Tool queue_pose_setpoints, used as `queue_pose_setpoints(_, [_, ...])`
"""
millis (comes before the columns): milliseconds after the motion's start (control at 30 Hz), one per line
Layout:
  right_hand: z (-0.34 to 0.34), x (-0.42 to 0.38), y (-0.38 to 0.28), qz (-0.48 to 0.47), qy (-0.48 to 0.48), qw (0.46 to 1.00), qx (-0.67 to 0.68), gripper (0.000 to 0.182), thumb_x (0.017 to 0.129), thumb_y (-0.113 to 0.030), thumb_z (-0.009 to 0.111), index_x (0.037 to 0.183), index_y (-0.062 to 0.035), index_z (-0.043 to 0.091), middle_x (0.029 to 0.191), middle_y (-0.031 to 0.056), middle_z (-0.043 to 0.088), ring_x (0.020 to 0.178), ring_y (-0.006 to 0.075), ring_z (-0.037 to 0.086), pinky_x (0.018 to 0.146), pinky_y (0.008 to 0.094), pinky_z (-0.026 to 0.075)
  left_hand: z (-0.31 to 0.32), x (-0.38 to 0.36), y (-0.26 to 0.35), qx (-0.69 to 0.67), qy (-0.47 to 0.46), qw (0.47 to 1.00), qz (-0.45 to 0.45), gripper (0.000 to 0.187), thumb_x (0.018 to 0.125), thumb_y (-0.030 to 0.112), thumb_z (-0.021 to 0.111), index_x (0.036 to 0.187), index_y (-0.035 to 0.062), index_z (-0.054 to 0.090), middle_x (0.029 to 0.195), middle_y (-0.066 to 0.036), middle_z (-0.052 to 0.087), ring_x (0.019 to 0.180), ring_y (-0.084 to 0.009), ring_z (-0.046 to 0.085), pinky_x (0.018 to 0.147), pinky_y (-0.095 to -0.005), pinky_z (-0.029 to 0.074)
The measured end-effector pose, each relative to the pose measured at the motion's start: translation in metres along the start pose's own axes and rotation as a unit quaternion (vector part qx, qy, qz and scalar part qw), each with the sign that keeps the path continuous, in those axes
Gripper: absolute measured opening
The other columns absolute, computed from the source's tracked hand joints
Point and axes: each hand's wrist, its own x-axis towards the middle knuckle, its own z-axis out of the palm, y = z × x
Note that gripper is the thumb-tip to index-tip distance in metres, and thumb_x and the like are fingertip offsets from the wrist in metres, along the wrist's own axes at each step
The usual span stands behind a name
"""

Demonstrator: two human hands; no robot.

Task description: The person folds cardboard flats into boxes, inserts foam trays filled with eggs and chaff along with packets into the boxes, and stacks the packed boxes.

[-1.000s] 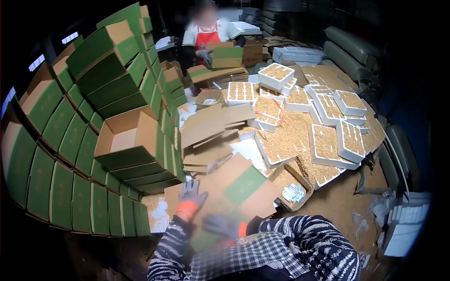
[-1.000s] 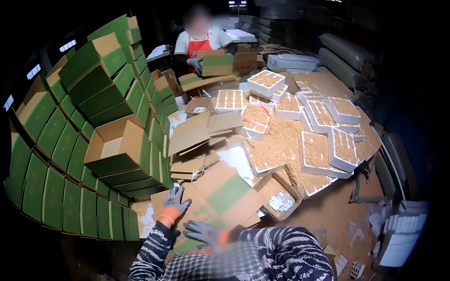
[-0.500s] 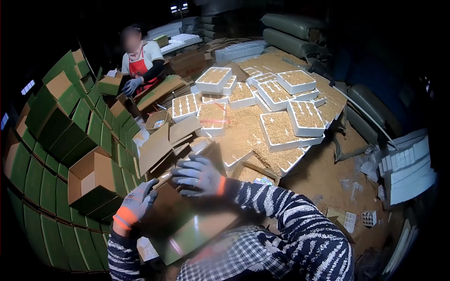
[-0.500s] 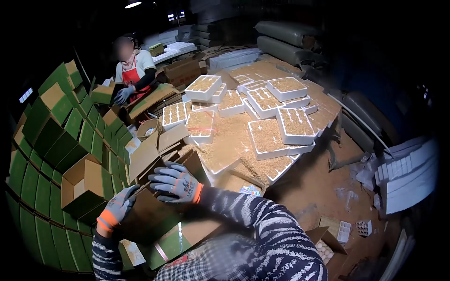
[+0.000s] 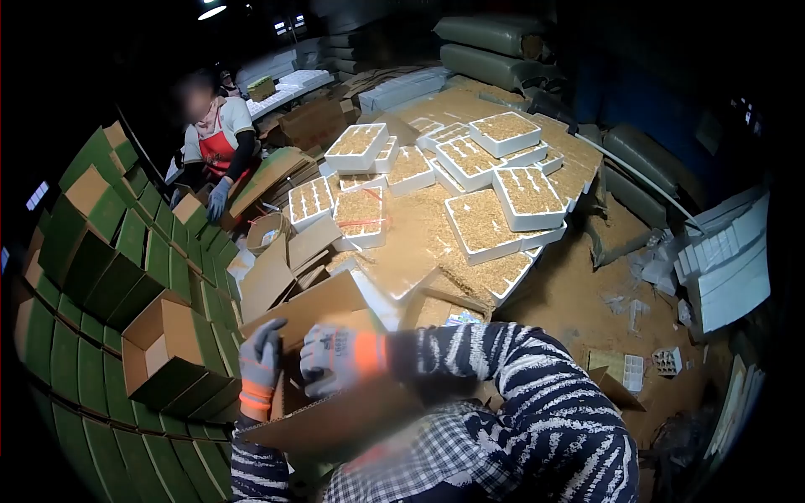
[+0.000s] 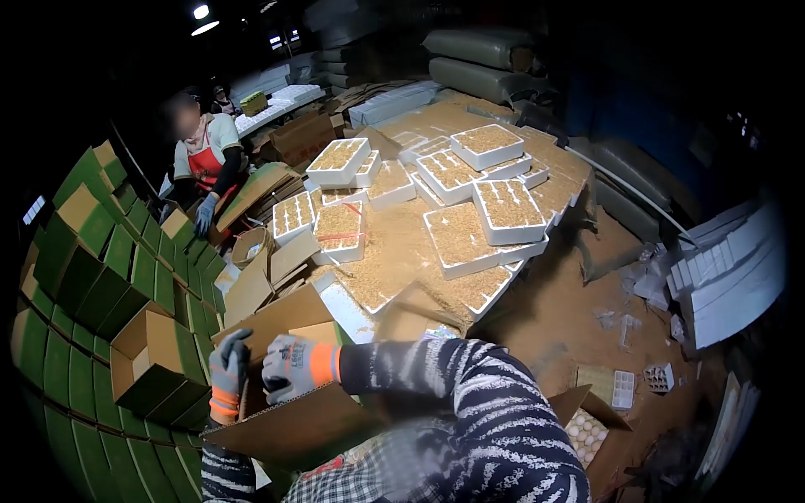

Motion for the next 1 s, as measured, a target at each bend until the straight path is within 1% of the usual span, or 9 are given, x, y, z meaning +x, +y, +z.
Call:
queue_pose_setpoints(33, [-0.03, -0.002, -0.006, -0.044, 0.173, 0.984, -0.029, 0.038, 0.089, -0.046, 0.063, 0.094, -0.0082, 0.067, 0.088, 0.0129, 0.064, 0.081, 0.0323, 0.06, 0.075, 0.0411, 0.049, 0.01, -0.007, -0.002, 0.077, -0.066, 0.992, 0.073, 0.029, 0.092, 0.009, 0.06, 0.119, -0.0004, 0.064, 0.094, -0.004, 0.065, 0.086, -0.0142, 0.057, 0.081, -0.0301, 0.048])
queue_pose_setpoints(100, [-0.069, 0.003, 0.005, 0.139, -0.11, 0.953, 0.247, 0.046, 0.096, -0.046, 0.055, 0.123, -0.009, 0.062, 0.101, 0.013, 0.068, 0.095, 0.0323, 0.063, 0.087, 0.0394, 0.049, 0.005, -0.025, 0.002, -0.016, -0.17, 0.966, -0.195, 0.036, 0.087, 0.007, 0.062, 0.122, 0.0011, 0.064, 0.099, -0.008, 0.068, 0.091, -0.0183, 0.062, 0.083, -0.0312, 0.049])
queue_pose_setpoints(167, [-0.09, 0.004, -0.019, 0.04, -0.245, 0.886, 0.392, 0.053, 0.097, -0.046, 0.052, 0.137, -0.0116, 0.055, 0.119, 0.0134, 0.067, 0.108, 0.0318, 0.062, 0.096, 0.0417, 0.047, 0.002, -0.025, -0.031, 0.19, -0.229, 0.955, 0.012, 0.043, 0.083, 0.005, 0.064, 0.126, 0.0044, 0.063, 0.106, -0.01, 0.07, 0.095, -0.018, 0.064, 0.085, -0.0314, 0.05])
queue_pose_setpoints(267, [-0.072, 0.017, -0.026, 0.041, -0.428, 0.875, 0.224, 0.061, 0.095, -0.047, 0.051, 0.146, -0.0133, 0.046, 0.136, 0.0163, 0.058, 0.121, 0.036, 0.055, 0.108, 0.0482, 0.036, 0.004, -0.026, 0.005, 0.033, -0.219, 0.959, -0.177, 0.045, 0.087, 0.005, 0.061, 0.131, 0.0029, 0.058, 0.116, -0.01, 0.069, 0.106, -0.0162, 0.064, 0.091, -0.03, 0.05])
queue_pose_setpoints(500, [-0.06, -0.017, 0.029, 0.107, -0.115, 0.953, 0.258, 0.059, 0.094, -0.022, 0.059, 0.149, -0.0171, 0.041, 0.127, 0.016, 0.062, 0.108, 0.0302, 0.062, 0.096, 0.0399, 0.047, -0.045, -0.107, -0.086, -0.212, 0.334, 0.916, -0.07, 0.043, 0.105, 0.023, 0.045, 0.141, 0.0005, 0.045, 0.116, -0.008, 0.063, 0.103, -0.0163, 0.061, 0.091, -0.0258, 0.048])
queue_pose_setpoints(633, [-0.017, -0.02, -0.015, 0.235, 0.23, 0.759, 0.562, 0.057, 0.103, -0.022, 0.052, 0.153, -0.0089, 0.03, 0.138, 0.0114, 0.056, 0.122, 0.0154, 0.054, 0.105, 0.0303, 0.042, -0.065, -0.109, 0.004, -0.272, 0.18, 0.938, -0.115, 0.047, 0.106, 0.03, 0.039, 0.143, 0.0012, 0.045, 0.106, 0.0, 0.057, 0.08, -0.0054, 0.044, 0.069, -0.0181, 0.036])
queue_pose_setpoints(733, [0.088, -0.022, -0.014, 0.34, 0.138, 0.717, 0.593, 0.078, 0.099, -0.016, 0.058, 0.159, -0.0145, 0.007, 0.163, 0.0188, 0.008, 0.152, 0.0246, 0.005, 0.12, 0.0359, 0.018, -0.077, -0.071, 0.084, -0.091, 0.076, 0.988, -0.097, 0.067, 0.092, 0.032, 0.063, 0.145, -0.0018, 0.041, 0.127, -0.013, 0.062, 0.112, -0.0212, 0.06, 0.094, -0.0322, 0.049])
queue_pose_setpoints(867, [0.221, -0.089, 0.004, 0.34, -0.124, 0.569, 0.738, 0.043, 0.1, -0.022, 0.055, 0.14, -0.0133, 0.044, 0.131, 0.0203, 0.053, 0.11, 0.0262, 0.059, 0.087, 0.0331, 0.052, -0.067, -0.059, 0.03, 0.098, -0.135, 0.971, -0.173, 0.064, 0.087, 0.012, 0.059, 0.147, -0.0006, 0.04, 0.121, -0.015, 0.066, 0.106, -0.0189, 0.063, 0.092, -0.0318, 0.048])
queue_pose_setpoints(1000, [0.104, -0.111, 0.069, 0.426, -0.055, 0.74, 0.517, 0.032, 0.098, -0.032, 0.054, 0.106, -0.0035, 0.067, 0.091, 0.0095, 0.071, 0.071, 0.0158, 0.067, 0.063, 0.0256, 0.054, -0.047, -0.098, -0.01, 0.181, -0.296, 0.928, -0.137, 0.055, 0.088, 0.01, 0.06, 0.141, -0.0014, 0.048, 0.108, -0.017, 0.071, 0.093, -0.0191, 0.067, 0.087, -0.0306, 0.05])
